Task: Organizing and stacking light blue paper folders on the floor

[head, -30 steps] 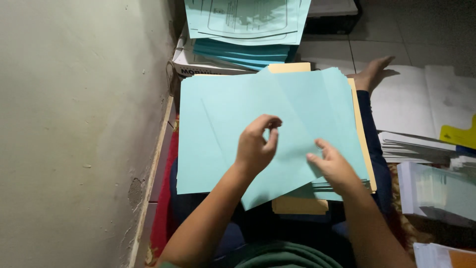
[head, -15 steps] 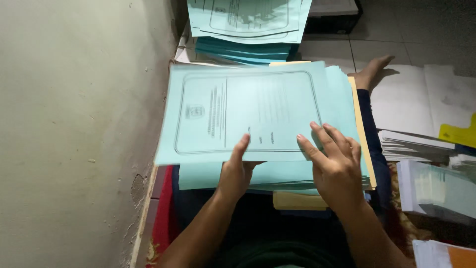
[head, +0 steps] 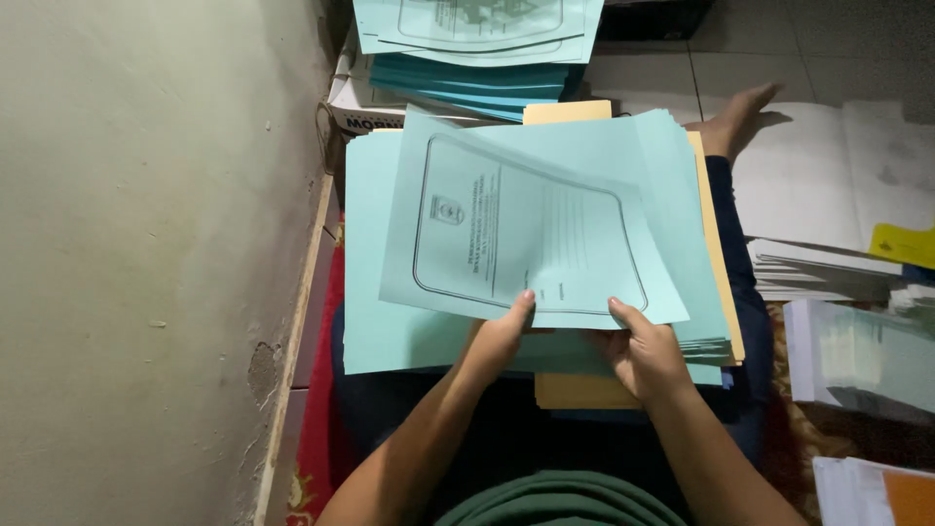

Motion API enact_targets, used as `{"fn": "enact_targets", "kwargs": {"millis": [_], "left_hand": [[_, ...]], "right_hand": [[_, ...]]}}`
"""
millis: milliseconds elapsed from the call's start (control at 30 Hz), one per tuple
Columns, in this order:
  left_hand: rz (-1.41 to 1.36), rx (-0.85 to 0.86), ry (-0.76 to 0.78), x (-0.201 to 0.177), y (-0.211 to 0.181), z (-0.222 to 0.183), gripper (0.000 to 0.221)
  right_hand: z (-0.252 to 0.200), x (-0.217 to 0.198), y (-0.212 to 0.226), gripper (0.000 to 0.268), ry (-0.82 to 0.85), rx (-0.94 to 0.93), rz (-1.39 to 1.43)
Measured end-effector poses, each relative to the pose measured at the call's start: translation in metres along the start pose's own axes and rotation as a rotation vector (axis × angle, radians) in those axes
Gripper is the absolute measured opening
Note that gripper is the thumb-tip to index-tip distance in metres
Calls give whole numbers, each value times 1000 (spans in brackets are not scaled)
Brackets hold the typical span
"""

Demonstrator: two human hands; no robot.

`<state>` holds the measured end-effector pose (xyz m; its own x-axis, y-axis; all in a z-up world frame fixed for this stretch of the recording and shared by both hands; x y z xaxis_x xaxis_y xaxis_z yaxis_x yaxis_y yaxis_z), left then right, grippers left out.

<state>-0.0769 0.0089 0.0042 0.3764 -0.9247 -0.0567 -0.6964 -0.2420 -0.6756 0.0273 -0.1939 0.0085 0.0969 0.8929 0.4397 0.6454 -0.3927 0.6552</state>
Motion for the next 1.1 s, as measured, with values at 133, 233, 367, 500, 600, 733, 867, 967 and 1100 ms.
{"fn": "enact_targets", "kwargs": {"millis": [133,233,367,500,600,733,867,967,1100], "left_hand": [[254,437,-188,-13,-44,39,66],[-82,521,7,-37,-100,-3,45],[-56,856,428,-20,-141,-44,73],[615,681,1019,46,-63,-94,56],[888,626,1213,60,-18,-120,46],[1042,544,1101,46,-20,-130,44],[1080,1073,677,62,-12,-91,15],[977,1443,170,38,-43,-94,10],[772,1285,273,33,-64,-107,34]], "right_hand": [[10,18,12,38,-19,-117,30],[67,23,13,23,-79,-107,-68],[178,111,72,23,121,-296,30],[177,237,152,21,192,-307,-66],[273,278,189,38,322,-383,-75],[266,290,205,56,307,-390,-251],[209,258,178,25,166,-266,-440],[159,216,140,13,310,-269,-666],[44,156,113,17,369,-514,-1347]]}}
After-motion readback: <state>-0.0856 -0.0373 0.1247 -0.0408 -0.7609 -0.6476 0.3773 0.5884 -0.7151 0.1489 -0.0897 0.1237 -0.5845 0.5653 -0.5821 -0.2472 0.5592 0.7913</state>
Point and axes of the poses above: each hand's wrist, its own z-axis towards the middle knuckle, its own x-axis out of the palm, y = z × x, the point moved 10 cm from there along z, towards the middle knuckle, and after that the axes turned 4 degrees about x, right-handed, at the moved point
